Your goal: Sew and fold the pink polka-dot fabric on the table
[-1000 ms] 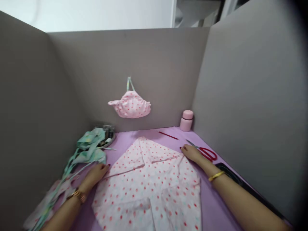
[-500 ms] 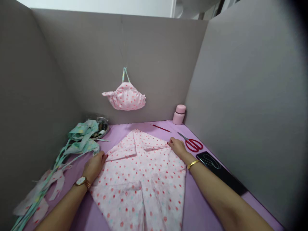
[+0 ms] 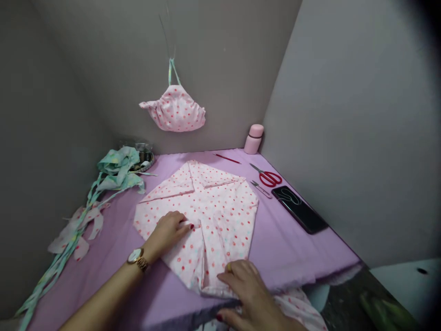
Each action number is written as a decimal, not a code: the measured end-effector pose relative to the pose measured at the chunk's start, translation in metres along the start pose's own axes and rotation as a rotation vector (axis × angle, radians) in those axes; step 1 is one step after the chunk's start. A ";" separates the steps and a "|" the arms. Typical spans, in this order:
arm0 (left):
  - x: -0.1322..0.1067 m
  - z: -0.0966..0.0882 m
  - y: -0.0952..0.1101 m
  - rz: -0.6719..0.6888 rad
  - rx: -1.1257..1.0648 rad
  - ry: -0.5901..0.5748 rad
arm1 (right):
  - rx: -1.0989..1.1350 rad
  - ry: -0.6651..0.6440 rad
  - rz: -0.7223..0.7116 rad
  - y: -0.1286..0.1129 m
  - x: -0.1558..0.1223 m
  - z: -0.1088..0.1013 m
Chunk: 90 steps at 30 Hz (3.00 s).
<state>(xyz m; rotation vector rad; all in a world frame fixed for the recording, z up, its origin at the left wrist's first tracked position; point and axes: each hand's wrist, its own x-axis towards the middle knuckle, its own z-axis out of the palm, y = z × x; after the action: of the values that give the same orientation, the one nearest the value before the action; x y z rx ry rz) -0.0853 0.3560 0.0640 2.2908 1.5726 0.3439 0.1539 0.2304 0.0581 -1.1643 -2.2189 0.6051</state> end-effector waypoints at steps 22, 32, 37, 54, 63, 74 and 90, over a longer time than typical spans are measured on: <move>-0.021 0.039 0.029 0.192 0.195 -0.064 | -0.482 0.526 -0.432 0.024 -0.002 0.088; -0.002 0.052 0.097 -0.110 -0.200 -0.020 | -0.378 0.247 0.201 0.142 0.087 -0.084; -0.005 0.080 0.102 -0.099 -0.161 -0.005 | -0.405 0.173 0.215 0.175 0.101 -0.078; -0.013 0.071 0.105 0.110 0.097 -0.268 | -0.326 -0.245 0.109 0.110 0.055 -0.042; 0.024 0.033 0.083 -0.140 -0.180 0.184 | -0.102 0.023 0.183 0.074 0.073 -0.036; 0.041 0.042 0.082 -0.183 -0.279 0.117 | 0.207 0.119 0.479 0.073 0.109 -0.017; 0.035 0.051 0.086 -0.084 -0.353 0.170 | 0.558 0.106 0.560 0.087 0.102 -0.007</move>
<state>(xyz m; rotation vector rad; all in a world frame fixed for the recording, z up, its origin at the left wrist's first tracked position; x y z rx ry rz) 0.0200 0.3537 0.0523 1.9630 1.5369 0.7470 0.1622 0.3628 0.0366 -1.4504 -1.4674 1.2558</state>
